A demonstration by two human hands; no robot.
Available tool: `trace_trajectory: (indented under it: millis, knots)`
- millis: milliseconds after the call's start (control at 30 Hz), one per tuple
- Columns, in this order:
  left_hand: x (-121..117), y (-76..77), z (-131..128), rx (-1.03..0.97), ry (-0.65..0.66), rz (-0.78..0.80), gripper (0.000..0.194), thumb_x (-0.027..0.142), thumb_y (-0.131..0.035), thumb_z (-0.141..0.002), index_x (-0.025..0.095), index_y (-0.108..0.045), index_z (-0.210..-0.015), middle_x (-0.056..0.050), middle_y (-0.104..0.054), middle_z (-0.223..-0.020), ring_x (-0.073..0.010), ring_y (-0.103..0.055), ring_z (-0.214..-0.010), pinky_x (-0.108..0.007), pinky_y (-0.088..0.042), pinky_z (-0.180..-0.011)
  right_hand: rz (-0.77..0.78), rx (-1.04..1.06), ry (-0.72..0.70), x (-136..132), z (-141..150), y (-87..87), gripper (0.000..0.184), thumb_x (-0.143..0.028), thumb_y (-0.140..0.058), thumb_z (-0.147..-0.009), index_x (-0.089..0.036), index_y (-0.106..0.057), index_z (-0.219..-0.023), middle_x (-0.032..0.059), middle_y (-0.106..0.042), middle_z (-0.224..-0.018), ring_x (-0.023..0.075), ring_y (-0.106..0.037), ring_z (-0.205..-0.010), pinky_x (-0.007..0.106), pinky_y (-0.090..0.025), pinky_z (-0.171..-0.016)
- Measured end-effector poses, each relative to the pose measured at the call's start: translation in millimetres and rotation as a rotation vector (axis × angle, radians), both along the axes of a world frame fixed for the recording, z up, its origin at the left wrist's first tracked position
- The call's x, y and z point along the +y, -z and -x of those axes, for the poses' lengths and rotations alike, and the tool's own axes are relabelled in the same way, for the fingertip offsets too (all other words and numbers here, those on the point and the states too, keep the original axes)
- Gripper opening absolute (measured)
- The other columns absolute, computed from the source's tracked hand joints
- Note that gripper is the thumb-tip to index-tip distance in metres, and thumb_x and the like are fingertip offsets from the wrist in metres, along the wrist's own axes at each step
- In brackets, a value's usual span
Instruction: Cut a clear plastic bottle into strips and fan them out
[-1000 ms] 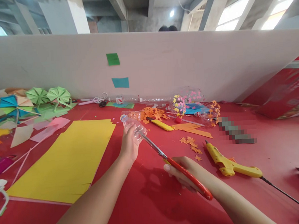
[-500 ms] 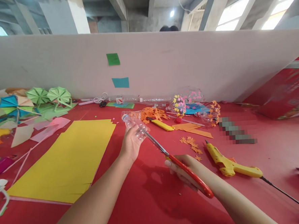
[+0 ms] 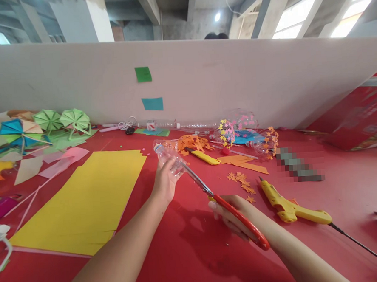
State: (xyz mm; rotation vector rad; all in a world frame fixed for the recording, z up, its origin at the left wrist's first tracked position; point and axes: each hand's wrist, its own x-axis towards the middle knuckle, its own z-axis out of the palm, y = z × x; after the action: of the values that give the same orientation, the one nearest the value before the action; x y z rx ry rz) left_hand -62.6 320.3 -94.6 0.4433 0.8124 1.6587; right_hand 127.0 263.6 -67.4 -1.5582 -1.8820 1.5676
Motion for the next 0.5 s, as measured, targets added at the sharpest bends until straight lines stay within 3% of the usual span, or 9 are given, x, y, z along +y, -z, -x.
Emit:
trace_trajectory:
  millis: [500]
  knots:
    - [0.1, -2.2, -4.3, -0.035, -0.031, 0.028, 0.022, 0.024, -0.064, -0.077, 0.020, -0.051, -0.094, -0.003, -0.063, -0.083, -0.0161, -0.065, -0.076, -0.039, -0.050, -0.086, 0.015, 0.018, -0.056, -3.8, 3.7, -5.7, 0.045, -0.061, -0.049, -0.083, -0.019, -0.045, -0.066, -0.0109, -0.034, -0.036, 0.0051, -0.032, -0.032, 0.019, -0.028, -0.038]
